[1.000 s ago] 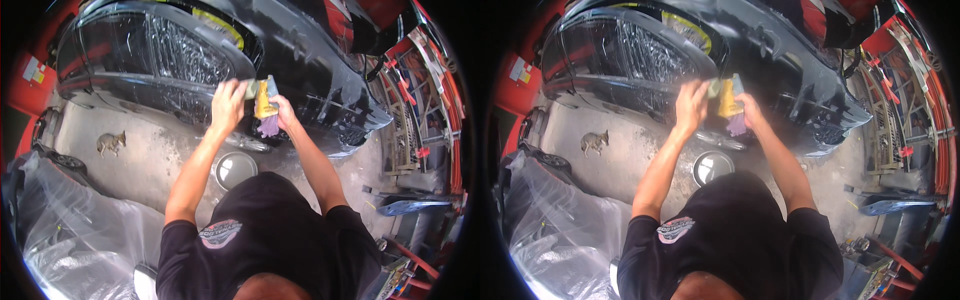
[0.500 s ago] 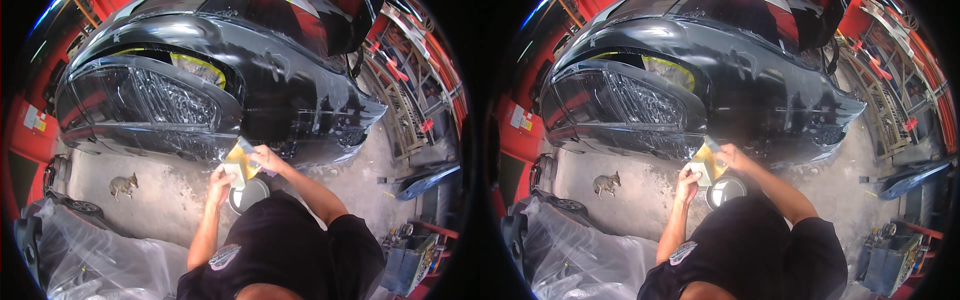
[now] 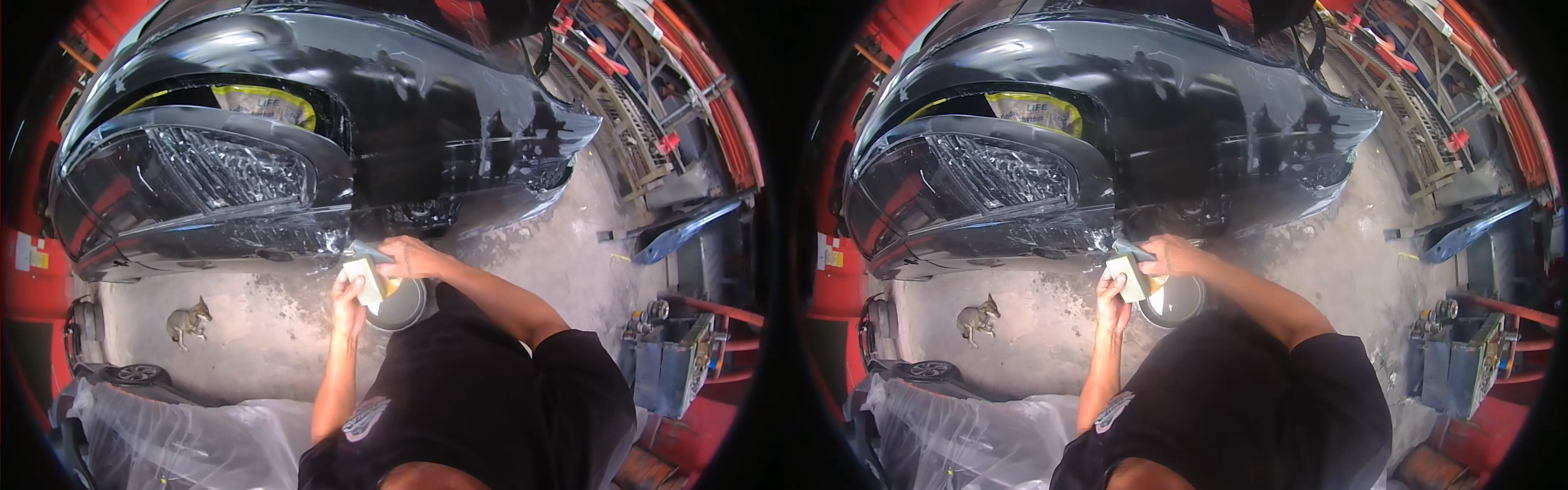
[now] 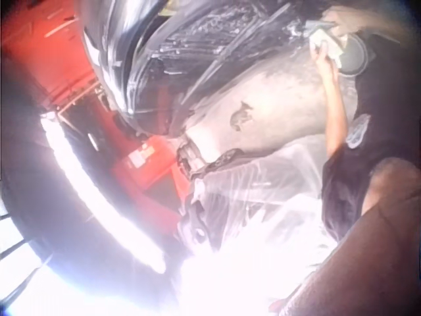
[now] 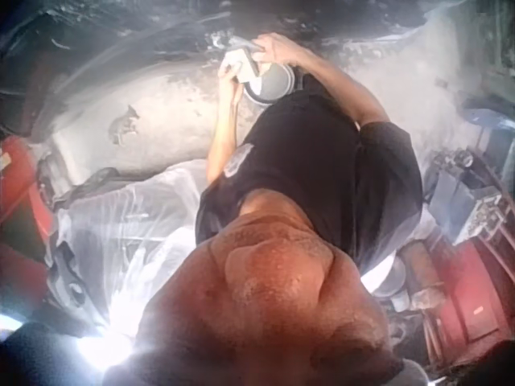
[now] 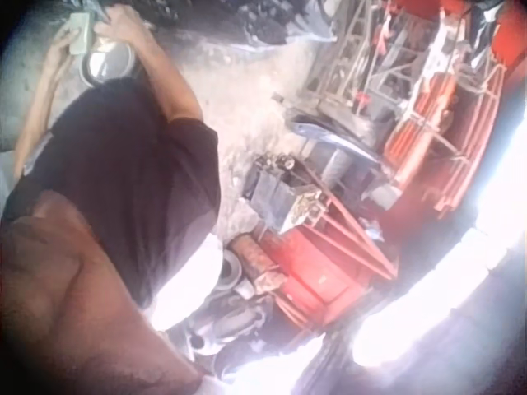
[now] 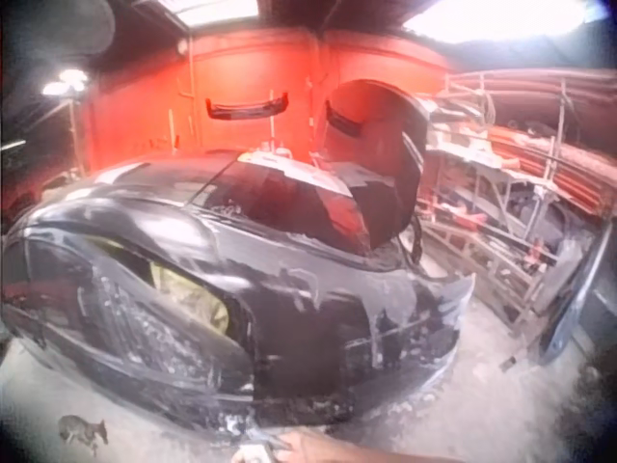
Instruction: The person applies a transparent protective film to the rear quarter panel of a black car. They use a squeegee to smooth the film and a purple cloth to wipe the surface, working methodically along the panel's curves and edges.
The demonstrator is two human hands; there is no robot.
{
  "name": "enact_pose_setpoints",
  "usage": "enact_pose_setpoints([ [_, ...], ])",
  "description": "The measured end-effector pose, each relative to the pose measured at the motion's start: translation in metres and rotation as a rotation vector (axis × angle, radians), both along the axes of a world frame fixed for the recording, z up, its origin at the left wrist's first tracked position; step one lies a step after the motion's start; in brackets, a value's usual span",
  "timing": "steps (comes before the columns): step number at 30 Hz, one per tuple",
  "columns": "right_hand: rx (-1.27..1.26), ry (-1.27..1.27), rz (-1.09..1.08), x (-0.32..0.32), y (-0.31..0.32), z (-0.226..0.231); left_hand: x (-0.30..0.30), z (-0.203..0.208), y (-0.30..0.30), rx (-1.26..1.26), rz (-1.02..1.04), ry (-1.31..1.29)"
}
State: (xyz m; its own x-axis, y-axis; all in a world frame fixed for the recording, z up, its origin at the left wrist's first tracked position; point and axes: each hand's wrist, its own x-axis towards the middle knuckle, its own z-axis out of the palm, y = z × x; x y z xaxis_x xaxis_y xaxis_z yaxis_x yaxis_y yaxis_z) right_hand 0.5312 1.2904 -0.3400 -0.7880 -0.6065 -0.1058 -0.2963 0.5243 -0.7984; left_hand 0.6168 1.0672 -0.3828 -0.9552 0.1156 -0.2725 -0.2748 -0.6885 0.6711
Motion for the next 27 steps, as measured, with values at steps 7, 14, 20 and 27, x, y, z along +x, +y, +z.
enact_pose_setpoints([
  [7,-0.212,-0.291,-0.024,-0.027,0.027,-0.017,0.001,0.020,0.016,-0.127,0.157,-0.024],
  [14,-0.382,-0.403,0.004,-0.049,0.066,-0.004,-0.008,0.056,0.085,-0.207,0.323,-0.052],
  [20,-0.459,-0.382,-0.026,-0.062,0.101,-0.034,-0.006,0.053,0.111,-0.292,0.622,-0.068],
  [27,-0.327,-0.411,0.137,-0.048,0.097,0.001,0.026,0.065,0.135,-0.404,0.780,-0.166],
])
